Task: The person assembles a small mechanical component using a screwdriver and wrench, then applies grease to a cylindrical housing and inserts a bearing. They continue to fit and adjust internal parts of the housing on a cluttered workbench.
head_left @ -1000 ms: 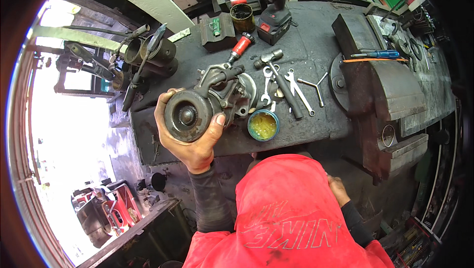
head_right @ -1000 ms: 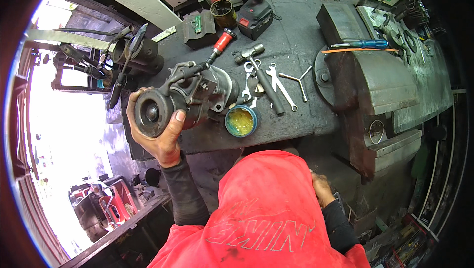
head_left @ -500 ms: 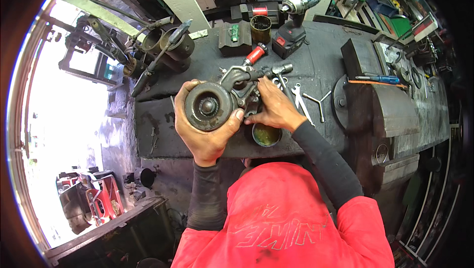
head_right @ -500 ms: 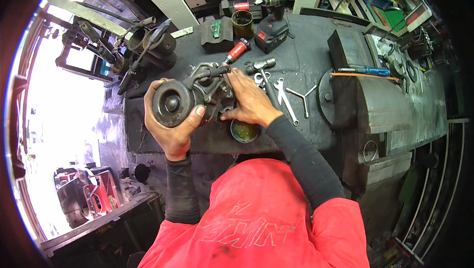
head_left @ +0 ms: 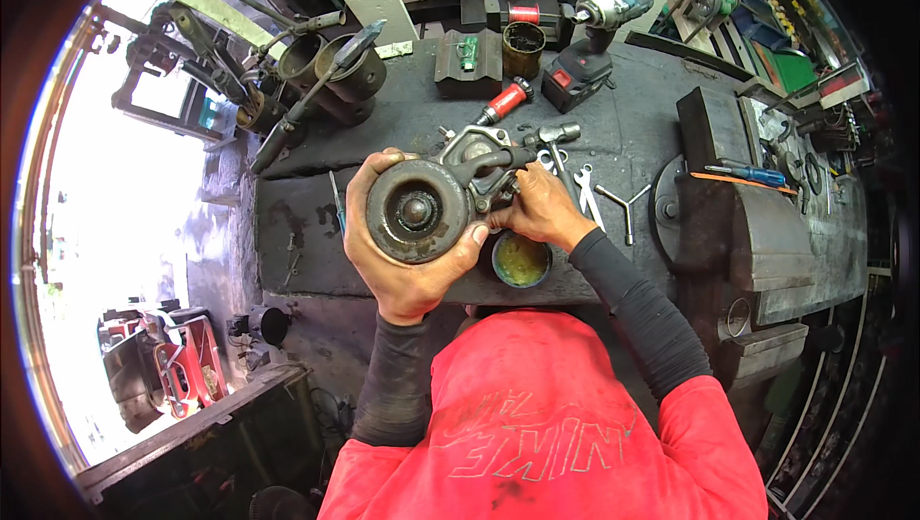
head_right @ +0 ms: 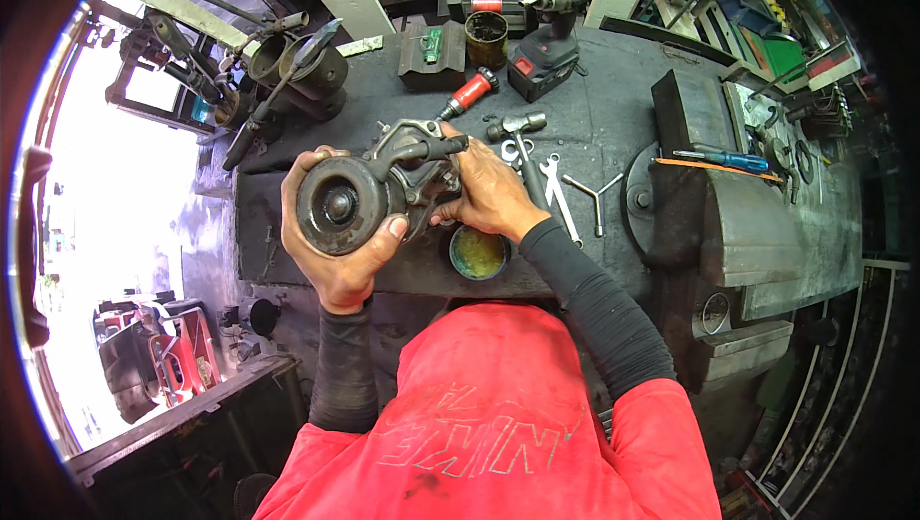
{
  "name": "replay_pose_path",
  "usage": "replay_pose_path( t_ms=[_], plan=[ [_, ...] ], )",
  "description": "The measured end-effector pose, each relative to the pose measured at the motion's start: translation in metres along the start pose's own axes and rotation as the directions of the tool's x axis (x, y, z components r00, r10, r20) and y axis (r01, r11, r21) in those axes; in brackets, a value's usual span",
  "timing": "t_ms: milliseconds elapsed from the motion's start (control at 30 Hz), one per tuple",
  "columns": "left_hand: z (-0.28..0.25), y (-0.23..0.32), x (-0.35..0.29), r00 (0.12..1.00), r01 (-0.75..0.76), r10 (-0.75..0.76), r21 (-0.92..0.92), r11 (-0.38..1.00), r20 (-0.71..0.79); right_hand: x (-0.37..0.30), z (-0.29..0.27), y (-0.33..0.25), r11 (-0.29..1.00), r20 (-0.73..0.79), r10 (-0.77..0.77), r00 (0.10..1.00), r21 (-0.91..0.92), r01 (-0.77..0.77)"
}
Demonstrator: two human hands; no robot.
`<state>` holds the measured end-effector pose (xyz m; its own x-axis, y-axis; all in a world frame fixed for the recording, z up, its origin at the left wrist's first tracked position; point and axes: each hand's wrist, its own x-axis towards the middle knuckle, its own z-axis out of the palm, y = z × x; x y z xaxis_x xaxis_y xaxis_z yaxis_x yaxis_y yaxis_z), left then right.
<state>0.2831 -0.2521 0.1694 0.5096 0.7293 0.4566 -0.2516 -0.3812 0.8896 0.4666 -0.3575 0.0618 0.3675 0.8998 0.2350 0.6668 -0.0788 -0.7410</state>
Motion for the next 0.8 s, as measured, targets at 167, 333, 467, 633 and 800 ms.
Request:
replay_pose_path(
  t_ms=[167, 333, 467, 633, 800],
  plan=[
    [0.002, 0.003, -0.002, 1.000, 0.006, -0.006, 0.010, 1.000, -0.005, 0.000, -0.003, -0.003, 0.998, 0.078, 0.028, 0.997, -0.052, -0.024],
    [-0.007, 0.013, 0.000, 0.992, 0.104, -0.104, 0.012, 0.995, 0.070, 0.006, -0.007, -0.005, 0.998, 0.120, 0.058, 0.991, -0.027, -0.055],
    [-0.044, 0.058, 0.011, 0.981, -0.078, 0.006, 0.362, 0.929, 0.195, 0.008, -0.009, -0.005, 0.985, 0.193, 0.160, 0.968, -0.087, -0.146],
    [-0.073, 0.141, 0.049, 0.192, -0.028, 0.605, -0.612, 0.790, 0.773, 0.009, -0.007, 0.001, 0.997, 0.109, -0.034, 0.994, -0.072, 0.042],
    [-0.033, 0.192, 0.033, 0.125, -0.001, 0.722, -0.727, 0.686, 0.681, 0.009, -0.005, 0.005, 1.000, 0.128, 0.029, 0.991, -0.015, -0.027]
  ],
)
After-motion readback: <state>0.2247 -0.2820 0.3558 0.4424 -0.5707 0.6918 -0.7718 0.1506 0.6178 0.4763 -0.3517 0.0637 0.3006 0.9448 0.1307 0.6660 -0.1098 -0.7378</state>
